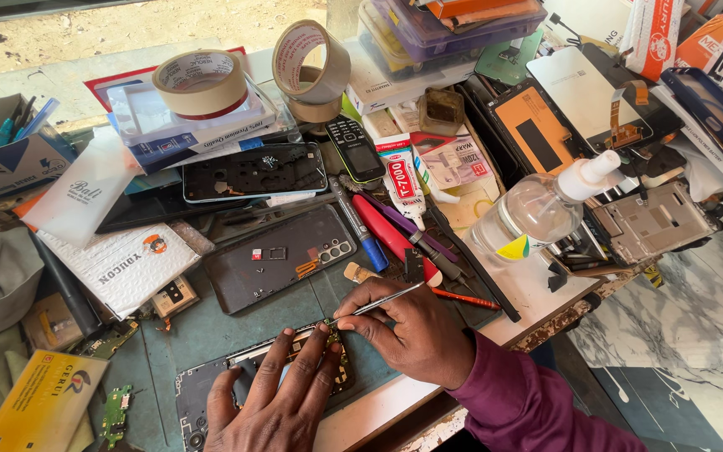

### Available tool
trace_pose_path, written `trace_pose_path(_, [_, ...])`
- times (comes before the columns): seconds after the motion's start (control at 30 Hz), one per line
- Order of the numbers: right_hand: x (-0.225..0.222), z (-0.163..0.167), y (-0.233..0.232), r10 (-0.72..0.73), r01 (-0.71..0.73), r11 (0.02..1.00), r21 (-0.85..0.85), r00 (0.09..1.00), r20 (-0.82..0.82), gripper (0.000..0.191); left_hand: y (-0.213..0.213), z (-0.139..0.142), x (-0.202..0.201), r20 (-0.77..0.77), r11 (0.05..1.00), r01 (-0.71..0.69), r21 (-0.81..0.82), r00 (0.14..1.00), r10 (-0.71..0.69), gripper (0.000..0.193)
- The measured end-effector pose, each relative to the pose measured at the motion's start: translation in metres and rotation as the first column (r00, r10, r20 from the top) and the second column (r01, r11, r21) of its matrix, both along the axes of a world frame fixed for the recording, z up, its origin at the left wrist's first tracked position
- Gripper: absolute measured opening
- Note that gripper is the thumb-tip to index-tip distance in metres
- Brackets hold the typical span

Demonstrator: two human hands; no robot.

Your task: The person works on a disassembled smartphone, using a small screwdriver to adjust components on the motherboard and then using tweezers to place a small circuit board into the phone chassis. The person handles the phone body, motherboard, and small circuit board throughout the clip.

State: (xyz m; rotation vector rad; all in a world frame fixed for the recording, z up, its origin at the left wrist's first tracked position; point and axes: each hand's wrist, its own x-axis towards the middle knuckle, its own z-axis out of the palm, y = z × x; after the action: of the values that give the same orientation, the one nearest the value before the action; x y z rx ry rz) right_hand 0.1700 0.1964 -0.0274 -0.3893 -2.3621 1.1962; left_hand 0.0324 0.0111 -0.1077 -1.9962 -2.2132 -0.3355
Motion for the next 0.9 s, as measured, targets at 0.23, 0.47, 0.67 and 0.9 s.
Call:
trace_pose_path(0.23, [-0.002,-0.001,0.0,0.009,-0.009,1.0,-0.011,1.0,-0.016,0.015,-0.001,-0.007,-0.002,0.002,1.0,0.01,0.005,1.0,-0.01,0.047])
trace_pose_path(0.47, [-0.001,-0.001,0.0,0.003,-0.001,0.998,0.07,0.999,-0.035,0.015,0.002,0.003,0.0,-0.021,1.0,-0.007,0.011,1.0,0.007,0.044])
trace_pose_path(0.67, [-0.001,-0.002,-0.001,-0.003,0.003,1.0,-0.018,1.0,-0.022,0.016,0.01,0.027,0.002,-0.05,0.977,-0.028,-0.212,0.999,0.018,0.061])
trace_pose_path(0.9, [0.0,-0.005,0.0,-0.006,0.005,1.0,-0.024,1.0,-0.025,0.015,0.013,0.036,0.004,-0.061,0.983,-0.034,-0.18,0.998,0.023,0.06])
